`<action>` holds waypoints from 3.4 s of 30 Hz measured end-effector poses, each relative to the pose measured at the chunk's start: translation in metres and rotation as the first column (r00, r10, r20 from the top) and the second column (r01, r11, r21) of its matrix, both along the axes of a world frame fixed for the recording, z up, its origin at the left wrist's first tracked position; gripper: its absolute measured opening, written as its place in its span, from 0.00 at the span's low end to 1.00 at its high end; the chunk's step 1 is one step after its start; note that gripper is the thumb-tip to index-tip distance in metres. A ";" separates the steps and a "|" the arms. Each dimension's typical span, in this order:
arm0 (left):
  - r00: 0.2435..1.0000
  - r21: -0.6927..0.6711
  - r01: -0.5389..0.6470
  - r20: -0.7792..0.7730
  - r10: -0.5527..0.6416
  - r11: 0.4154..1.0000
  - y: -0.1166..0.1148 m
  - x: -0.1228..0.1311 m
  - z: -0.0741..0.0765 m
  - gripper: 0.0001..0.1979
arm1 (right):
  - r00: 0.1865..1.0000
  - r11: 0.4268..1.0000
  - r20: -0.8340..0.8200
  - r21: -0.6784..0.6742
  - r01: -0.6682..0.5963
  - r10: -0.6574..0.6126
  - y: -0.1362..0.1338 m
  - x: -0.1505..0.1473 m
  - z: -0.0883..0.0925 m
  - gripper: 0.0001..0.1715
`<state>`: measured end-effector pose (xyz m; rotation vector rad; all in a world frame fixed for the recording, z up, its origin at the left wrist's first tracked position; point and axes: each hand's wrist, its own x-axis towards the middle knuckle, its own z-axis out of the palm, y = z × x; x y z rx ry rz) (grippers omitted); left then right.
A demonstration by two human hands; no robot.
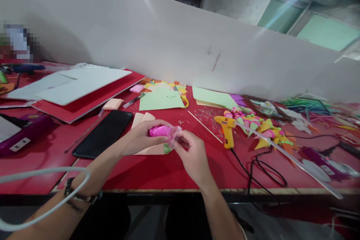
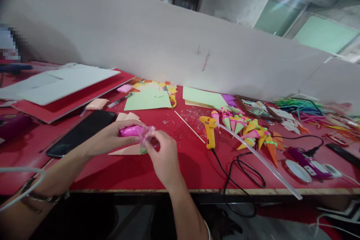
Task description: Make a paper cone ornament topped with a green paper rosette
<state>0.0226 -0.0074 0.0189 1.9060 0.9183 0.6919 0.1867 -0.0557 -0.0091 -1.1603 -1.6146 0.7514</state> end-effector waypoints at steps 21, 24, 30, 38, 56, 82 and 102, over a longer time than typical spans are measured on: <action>0.987 -0.248 0.011 0.158 0.030 0.969 -0.001 0.006 -0.011 0.20 | 0.996 0.982 0.092 0.190 -0.009 -0.008 -0.004 0.004 0.011 0.08; 0.983 -0.267 -0.017 0.173 0.065 0.964 -0.001 0.007 -0.013 0.17 | 0.995 0.971 0.006 0.218 0.096 -0.100 -0.005 0.004 0.012 0.05; 0.966 -0.277 -0.139 0.172 0.191 0.951 0.004 0.003 -0.019 0.14 | 0.954 0.943 -0.167 0.183 0.277 -0.248 -0.005 0.004 0.010 0.03; 0.965 -0.303 -0.154 0.158 0.208 0.941 0.004 0.002 -0.016 0.21 | 0.959 0.974 -0.212 0.091 0.209 -0.186 -0.003 0.004 0.007 0.09; 0.975 -0.304 -0.094 0.163 0.149 0.948 0.002 0.001 -0.016 0.17 | 0.965 0.987 -0.218 0.039 0.155 -0.143 -0.005 0.003 0.008 0.10; 0.953 -0.339 -0.130 0.216 0.212 0.932 0.004 -0.002 -0.020 0.19 | 0.917 0.984 -0.356 -0.075 0.163 -0.179 -0.006 0.004 0.008 0.05; 0.988 0.305 -0.119 -0.056 0.142 0.945 -0.004 0.006 -0.015 0.14 | 0.927 0.985 -0.335 -0.052 0.162 -0.170 -0.006 0.002 0.006 0.05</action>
